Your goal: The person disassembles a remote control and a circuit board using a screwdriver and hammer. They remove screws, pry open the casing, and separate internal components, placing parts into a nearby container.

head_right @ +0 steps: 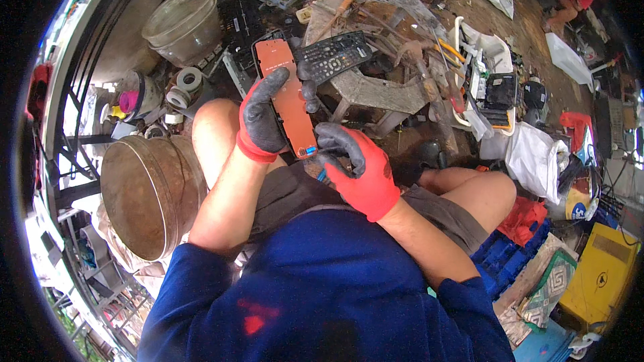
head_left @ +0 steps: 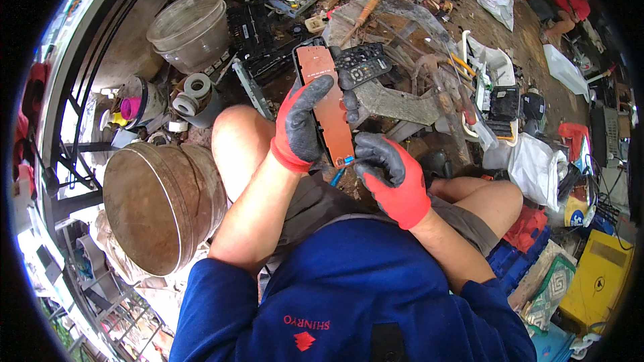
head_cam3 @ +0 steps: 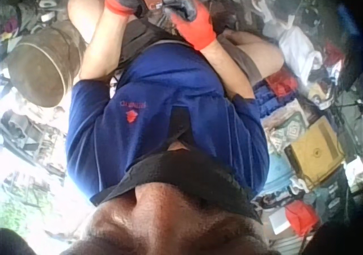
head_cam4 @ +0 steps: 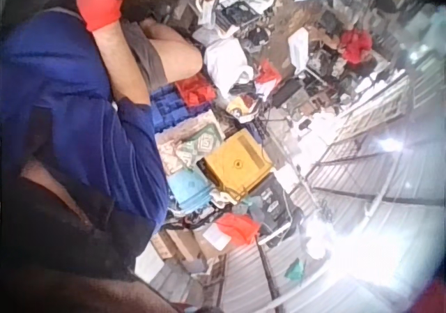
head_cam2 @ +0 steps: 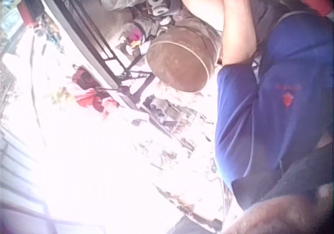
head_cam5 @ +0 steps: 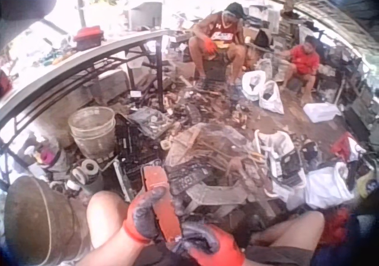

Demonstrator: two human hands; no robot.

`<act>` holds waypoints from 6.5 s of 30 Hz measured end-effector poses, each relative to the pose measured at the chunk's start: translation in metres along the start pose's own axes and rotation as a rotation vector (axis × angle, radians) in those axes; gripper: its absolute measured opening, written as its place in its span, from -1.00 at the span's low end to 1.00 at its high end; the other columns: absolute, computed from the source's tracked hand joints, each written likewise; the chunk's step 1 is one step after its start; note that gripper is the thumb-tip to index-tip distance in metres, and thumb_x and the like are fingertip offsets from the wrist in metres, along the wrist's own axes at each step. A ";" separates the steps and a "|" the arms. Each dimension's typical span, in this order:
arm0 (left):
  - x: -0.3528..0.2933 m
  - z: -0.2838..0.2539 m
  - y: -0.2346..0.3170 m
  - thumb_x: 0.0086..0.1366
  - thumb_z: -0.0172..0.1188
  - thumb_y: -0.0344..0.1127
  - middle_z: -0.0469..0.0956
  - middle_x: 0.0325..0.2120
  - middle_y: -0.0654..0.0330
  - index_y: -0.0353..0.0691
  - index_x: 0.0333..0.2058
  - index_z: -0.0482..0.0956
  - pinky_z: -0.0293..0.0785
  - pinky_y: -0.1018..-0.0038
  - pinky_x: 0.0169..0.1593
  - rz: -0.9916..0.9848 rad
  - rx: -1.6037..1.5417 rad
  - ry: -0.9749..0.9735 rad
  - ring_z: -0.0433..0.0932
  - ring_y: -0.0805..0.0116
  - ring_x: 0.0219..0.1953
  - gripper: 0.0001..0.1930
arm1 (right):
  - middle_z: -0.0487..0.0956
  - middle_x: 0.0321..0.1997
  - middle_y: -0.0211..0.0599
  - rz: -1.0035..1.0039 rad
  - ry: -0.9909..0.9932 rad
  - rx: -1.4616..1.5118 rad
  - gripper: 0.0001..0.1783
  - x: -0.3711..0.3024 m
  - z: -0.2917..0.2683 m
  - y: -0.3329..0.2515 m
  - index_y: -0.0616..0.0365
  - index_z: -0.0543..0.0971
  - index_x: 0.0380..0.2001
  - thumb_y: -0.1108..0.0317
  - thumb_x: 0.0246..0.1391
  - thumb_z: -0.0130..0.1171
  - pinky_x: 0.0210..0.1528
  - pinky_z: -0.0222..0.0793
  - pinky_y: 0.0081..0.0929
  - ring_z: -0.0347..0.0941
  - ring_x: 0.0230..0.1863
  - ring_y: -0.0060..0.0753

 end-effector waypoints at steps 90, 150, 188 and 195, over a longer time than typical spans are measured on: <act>-0.002 -0.031 -0.018 0.31 0.20 -0.51 0.61 -0.38 0.18 -0.29 -0.16 0.55 0.64 0.41 -0.27 0.085 -0.050 0.290 0.64 0.36 -0.36 -0.86 | 0.58 0.05 -0.18 0.406 0.019 1.033 -0.64 -0.004 0.014 0.050 0.26 0.44 0.11 0.26 0.40 -0.04 0.12 0.46 -0.23 0.55 0.02 -0.24; -0.213 -0.123 0.269 0.17 0.10 -0.26 0.67 -0.25 -0.10 -0.29 -0.13 0.66 0.54 0.24 -0.04 -0.359 1.932 0.553 0.66 0.04 -0.19 -0.65 | 0.51 -0.09 -0.24 0.194 -0.143 0.018 -0.23 0.016 0.027 -0.063 0.28 0.24 0.34 0.48 0.02 0.16 -0.15 0.43 -0.46 0.46 -0.22 -0.43; -0.221 -0.373 0.228 0.21 0.21 -0.08 0.63 -0.08 -0.13 -0.16 0.10 0.55 0.49 0.10 0.08 -0.697 2.243 0.617 0.60 -0.12 -0.01 -0.50 | 0.59 -0.43 -0.35 1.078 0.024 0.373 -0.62 -0.085 -0.044 0.187 0.09 0.63 -0.31 -0.02 0.25 0.17 -0.51 0.36 -0.35 0.47 -0.55 -0.41; -0.256 -0.227 0.290 0.21 0.21 -0.14 0.64 -0.18 -0.14 -0.19 0.03 0.58 0.50 0.11 0.01 -0.669 2.386 0.817 0.61 -0.13 -0.05 -0.56 | 0.66 -0.16 -0.28 0.775 0.366 0.148 -0.62 -0.025 -0.090 0.278 0.21 0.54 0.04 0.20 0.27 0.18 -0.08 0.51 -0.43 0.60 -0.17 -0.37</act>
Point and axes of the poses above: each hand's wrist, its own x-axis towards the middle knuckle, its own z-axis out of the palm, y = z × x, the point moved 8 cm from there along x, towards the middle knuckle
